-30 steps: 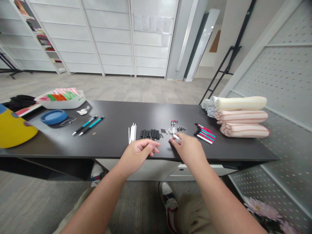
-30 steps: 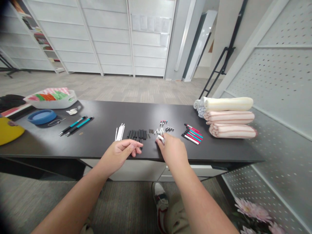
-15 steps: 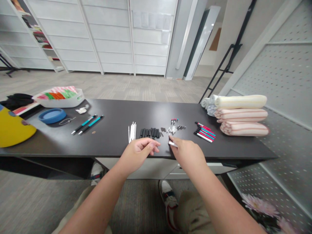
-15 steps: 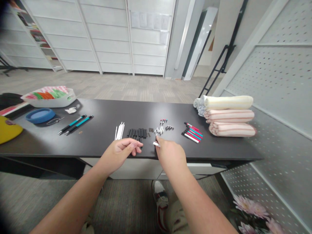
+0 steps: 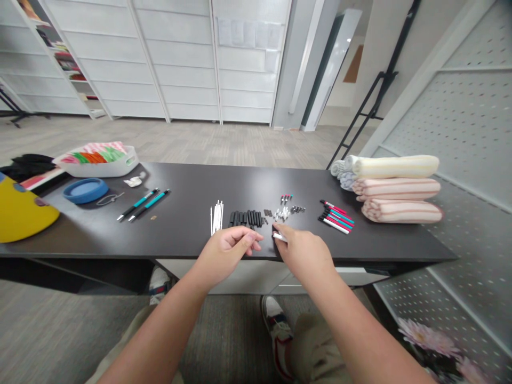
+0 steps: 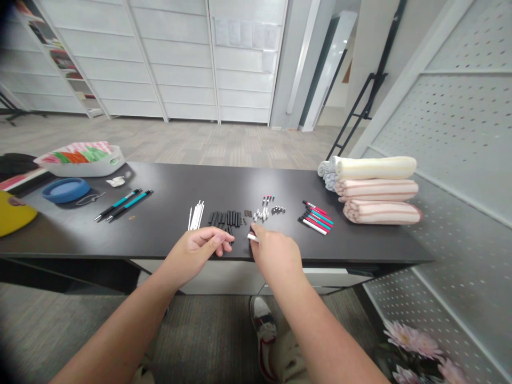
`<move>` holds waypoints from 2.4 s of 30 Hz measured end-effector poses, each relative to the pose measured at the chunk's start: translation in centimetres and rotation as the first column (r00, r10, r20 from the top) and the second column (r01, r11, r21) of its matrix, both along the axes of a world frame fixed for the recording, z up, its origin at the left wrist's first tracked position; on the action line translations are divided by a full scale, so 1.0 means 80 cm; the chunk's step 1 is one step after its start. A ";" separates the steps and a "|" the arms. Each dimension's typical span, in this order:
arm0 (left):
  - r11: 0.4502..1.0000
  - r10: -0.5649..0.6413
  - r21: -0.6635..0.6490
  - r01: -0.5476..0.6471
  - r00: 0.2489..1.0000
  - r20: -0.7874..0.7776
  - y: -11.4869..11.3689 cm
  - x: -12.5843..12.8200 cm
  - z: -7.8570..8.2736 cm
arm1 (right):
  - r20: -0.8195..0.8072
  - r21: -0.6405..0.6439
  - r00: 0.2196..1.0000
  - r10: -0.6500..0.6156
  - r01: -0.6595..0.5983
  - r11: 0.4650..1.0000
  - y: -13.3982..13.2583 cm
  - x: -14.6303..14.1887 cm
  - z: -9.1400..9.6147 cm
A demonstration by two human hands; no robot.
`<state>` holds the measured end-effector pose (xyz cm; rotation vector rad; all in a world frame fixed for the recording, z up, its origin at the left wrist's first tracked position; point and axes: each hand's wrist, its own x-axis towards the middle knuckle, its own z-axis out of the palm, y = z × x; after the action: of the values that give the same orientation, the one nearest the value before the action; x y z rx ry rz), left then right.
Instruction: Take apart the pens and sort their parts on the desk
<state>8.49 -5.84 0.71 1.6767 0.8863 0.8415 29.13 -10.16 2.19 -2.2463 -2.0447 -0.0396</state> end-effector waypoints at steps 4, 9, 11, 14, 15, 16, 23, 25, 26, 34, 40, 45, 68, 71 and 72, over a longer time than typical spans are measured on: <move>1.000 -0.002 -0.001 0.002 1.000 0.002 0.001 0.001 -0.001 | -0.005 -0.003 1.000 -0.028 0.028 1.000 0.005 0.000 -0.002; 1.000 0.001 -0.007 -0.001 1.000 0.001 0.000 0.000 -0.002 | -0.007 -0.001 0.999 -0.035 0.035 0.999 0.010 0.001 -0.002; 1.000 -0.004 -0.009 0.004 1.000 0.003 0.000 -0.001 -0.002 | -0.036 0.025 0.999 -0.010 0.011 1.000 0.005 0.002 0.001; 1.000 -0.008 -0.004 0.008 1.000 -0.007 -0.001 -0.002 -0.001 | -0.136 0.092 0.991 0.015 -0.002 0.996 -0.008 0.013 0.008; 1.000 -0.006 0.001 0.006 1.000 -0.011 -0.001 -0.003 0.000 | -0.166 0.116 0.986 0.019 0.001 0.993 -0.012 0.019 0.010; 1.000 -0.003 0.005 0.003 1.000 -0.013 -0.002 -0.004 0.000 | -0.188 0.139 0.982 0.020 0.007 0.990 -0.016 0.028 0.010; 0.998 0.040 0.048 -0.042 0.998 0.052 -0.013 -0.008 0.002 | -0.188 0.521 0.981 0.052 0.055 0.852 -0.025 0.115 -0.014; 0.996 0.059 0.063 -0.063 0.996 0.066 -0.019 -0.007 0.006 | -0.235 0.566 0.972 0.017 0.123 0.815 -0.027 0.137 -0.016; 0.995 0.065 0.072 -0.070 0.995 0.070 -0.022 -0.007 0.008 | -0.286 0.561 0.958 -0.004 0.171 0.810 -0.029 0.145 -0.015; 0.989 0.053 0.134 -0.060 0.997 0.055 -0.042 0.001 0.018 | -0.566 0.378 0.824 0.006 0.253 0.890 -0.041 0.167 -0.011; 0.979 -0.023 0.204 0.027 1.000 -0.021 -0.056 0.004 0.008 | -0.399 0.353 0.914 0.076 0.076 0.932 -0.039 0.175 -0.034; 0.954 -0.093 0.270 0.127 0.987 -0.132 -0.072 0.007 0.006 | -0.304 0.406 0.949 0.089 0.045 0.913 -0.032 0.177 -0.044; 0.686 0.444 0.703 -0.189 0.874 -0.197 -0.055 -0.112 0.017 | -0.024 0.654 0.974 0.226 -0.156 0.740 -0.030 0.172 -0.059; 0.602 0.623 0.728 -0.327 0.763 -0.173 -0.028 -0.153 0.016 | -0.080 0.722 0.946 0.313 -0.162 0.673 -0.045 0.135 -0.037; 0.584 0.656 0.731 -0.353 0.736 -0.168 -0.020 -0.164 0.013 | -0.122 0.728 0.927 0.355 -0.159 0.667 -0.052 0.117 -0.027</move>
<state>-4.67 -7.43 1.78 2.3263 1.5830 1.3350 38.51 -14.35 0.04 -1.3899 -1.7595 -0.4200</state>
